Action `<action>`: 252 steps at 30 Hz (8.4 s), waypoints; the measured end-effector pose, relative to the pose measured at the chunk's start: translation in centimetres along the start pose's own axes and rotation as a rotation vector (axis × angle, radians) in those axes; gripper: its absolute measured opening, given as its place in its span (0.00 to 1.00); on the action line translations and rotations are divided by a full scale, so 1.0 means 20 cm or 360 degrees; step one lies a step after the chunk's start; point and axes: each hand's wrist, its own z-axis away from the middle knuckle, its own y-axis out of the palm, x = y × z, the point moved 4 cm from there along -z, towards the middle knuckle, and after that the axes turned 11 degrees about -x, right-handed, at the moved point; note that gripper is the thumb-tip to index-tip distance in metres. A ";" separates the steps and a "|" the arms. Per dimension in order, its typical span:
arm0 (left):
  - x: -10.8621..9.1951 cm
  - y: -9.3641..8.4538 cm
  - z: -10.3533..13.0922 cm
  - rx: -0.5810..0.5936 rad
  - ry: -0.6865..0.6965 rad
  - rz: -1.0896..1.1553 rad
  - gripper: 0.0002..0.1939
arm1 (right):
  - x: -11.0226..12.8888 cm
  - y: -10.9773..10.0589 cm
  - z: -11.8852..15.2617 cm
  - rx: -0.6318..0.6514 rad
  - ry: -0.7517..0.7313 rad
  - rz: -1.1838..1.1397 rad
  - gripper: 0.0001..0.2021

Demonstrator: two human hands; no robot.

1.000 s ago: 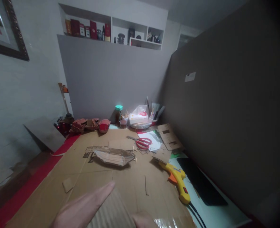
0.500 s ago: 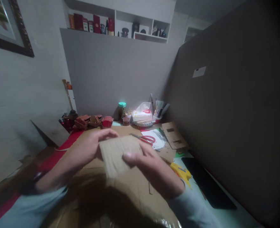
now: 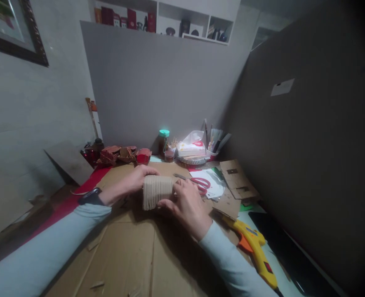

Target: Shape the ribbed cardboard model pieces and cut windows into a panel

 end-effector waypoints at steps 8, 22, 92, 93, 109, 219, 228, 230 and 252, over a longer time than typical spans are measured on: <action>0.05 0.05 0.00 0.0110 0.0077 0.0055 0.12 | 0.02 0.07 0.06 -0.0074 -0.0108 0.0358 0.15; 0.16 0.09 -0.05 0.0245 0.0105 0.0165 0.13 | 0.06 0.08 0.11 -0.0060 -0.0132 0.0437 0.12; 0.05 0.12 0.15 -0.0143 -0.0179 0.0160 0.12 | -0.02 0.07 0.05 0.0119 -0.0537 0.0092 0.23; 0.06 0.12 0.15 -0.0128 -0.0177 0.0157 0.12 | -0.03 0.07 0.04 0.0123 -0.0532 0.0098 0.23; 0.15 0.10 0.19 0.0023 -0.0196 0.0154 0.14 | 0.00 0.08 0.02 0.0169 -0.0606 0.0206 0.27; -0.03 0.09 0.42 -0.0895 -0.0069 -0.0122 0.25 | -0.06 -0.07 0.06 -0.0366 -0.0443 -0.0179 0.18; -0.25 -0.02 0.34 -0.0735 -0.0586 0.0939 0.20 | 0.02 -0.23 0.06 -0.0827 -0.0755 -0.0232 0.19; -0.30 -0.01 0.34 -0.0626 -0.0657 0.1146 0.17 | 0.07 -0.27 0.08 -0.0788 -0.0925 -0.0236 0.17; -0.43 0.05 0.33 -0.0104 -0.0493 0.1139 0.16 | 0.11 -0.27 0.09 -0.0020 -0.0003 -0.0893 0.14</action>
